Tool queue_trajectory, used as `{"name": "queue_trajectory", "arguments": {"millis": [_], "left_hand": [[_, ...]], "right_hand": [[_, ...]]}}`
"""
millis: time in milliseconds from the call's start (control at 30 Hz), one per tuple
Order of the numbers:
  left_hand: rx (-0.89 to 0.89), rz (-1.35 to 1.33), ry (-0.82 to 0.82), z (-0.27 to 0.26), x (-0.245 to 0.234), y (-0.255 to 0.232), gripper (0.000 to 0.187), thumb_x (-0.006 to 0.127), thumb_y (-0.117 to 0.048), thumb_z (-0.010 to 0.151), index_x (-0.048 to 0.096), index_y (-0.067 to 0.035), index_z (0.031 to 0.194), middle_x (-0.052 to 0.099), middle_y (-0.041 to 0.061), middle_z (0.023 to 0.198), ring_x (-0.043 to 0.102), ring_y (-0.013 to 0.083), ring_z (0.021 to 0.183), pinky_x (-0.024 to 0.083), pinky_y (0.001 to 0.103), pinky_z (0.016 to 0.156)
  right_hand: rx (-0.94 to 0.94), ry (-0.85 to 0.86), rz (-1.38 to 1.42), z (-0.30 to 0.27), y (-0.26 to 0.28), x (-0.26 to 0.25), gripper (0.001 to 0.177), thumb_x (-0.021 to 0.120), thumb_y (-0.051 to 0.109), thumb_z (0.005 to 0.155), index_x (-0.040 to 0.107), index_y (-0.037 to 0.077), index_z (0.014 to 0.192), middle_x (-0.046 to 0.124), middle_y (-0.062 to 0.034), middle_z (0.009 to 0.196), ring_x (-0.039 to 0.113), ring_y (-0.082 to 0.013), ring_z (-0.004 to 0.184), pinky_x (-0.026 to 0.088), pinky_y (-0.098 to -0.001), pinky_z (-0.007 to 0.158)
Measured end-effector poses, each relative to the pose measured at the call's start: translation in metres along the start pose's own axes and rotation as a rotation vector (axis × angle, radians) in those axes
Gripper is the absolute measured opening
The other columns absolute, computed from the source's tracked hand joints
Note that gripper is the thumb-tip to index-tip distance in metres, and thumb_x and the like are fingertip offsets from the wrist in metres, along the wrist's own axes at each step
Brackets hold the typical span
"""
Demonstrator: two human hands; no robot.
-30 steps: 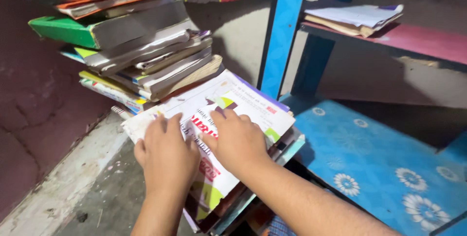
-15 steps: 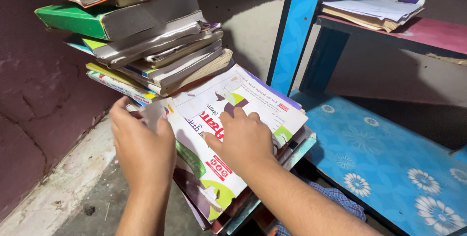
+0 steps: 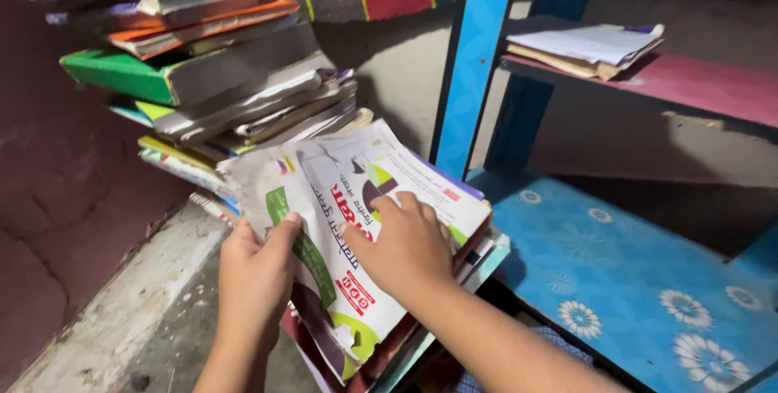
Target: The person picks up books and loose papers from a pile on the floor and places them onto the shelves of a blue metal rack. They handle items one by one, including an orange notebook, a book with a colorful cover, and several stacks of printed papers, arranging them on the pink and blue shelves.
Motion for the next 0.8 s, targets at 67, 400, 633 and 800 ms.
{"name": "queue_trajectory", "arguments": {"millis": [67,400,633,800], "left_hand": [[0.016,-0.154,0.023,-0.005,0.009,-0.013,0.028,0.064,-0.013,0.095,0.064,-0.001,0.12,0.074,0.01,0.103,0.07,0.0155,0.084,0.057,0.032,0.074],[-0.077,-0.675,0.242,-0.024,0.065,-0.096,0.04,0.053,-0.015,0.098,0.056,-0.008,0.137,0.068,0.007,0.13,0.065,0.0237,0.12,0.048,0.049,0.106],[-0.137,-0.803,0.489,-0.025,0.086,-0.146,0.043,0.052,-0.024,0.101,0.056,-0.006,0.14,0.066,0.013,0.133,0.061,0.0321,0.125,0.044,0.057,0.109],[-0.128,-0.699,0.396,-0.032,0.082,-0.17,0.045,0.05,-0.026,0.101,0.056,-0.008,0.142,0.066,0.01,0.136,0.06,0.0284,0.129,0.04,0.058,0.113]], "right_hand": [[0.008,-0.177,0.079,0.001,-0.01,-0.004,0.062,0.075,0.051,0.078,0.067,0.013,0.126,0.056,-0.0168,0.138,0.049,-0.0411,0.129,0.041,-0.0534,0.1],[0.466,0.264,1.481,0.011,-0.033,-0.019,0.041,0.06,0.033,0.094,0.067,0.0,0.117,0.073,-0.0211,0.098,0.07,-0.0291,0.081,0.059,-0.0396,0.067],[0.325,0.779,1.908,0.024,-0.021,-0.047,0.033,0.064,0.027,0.102,0.069,-0.003,0.115,0.076,-0.0163,0.097,0.075,-0.0211,0.08,0.063,-0.0334,0.071],[0.471,0.621,1.858,0.035,-0.018,-0.093,0.034,0.059,0.021,0.096,0.061,-0.001,0.122,0.072,-0.0223,0.109,0.074,-0.0292,0.094,0.063,-0.0411,0.082]]}}
Point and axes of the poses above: each hand's wrist, its own z-axis towards the middle knuckle, its own x-axis out of the palm, y = z × x, the point moved 2 cm from there along z, towards the middle knuckle
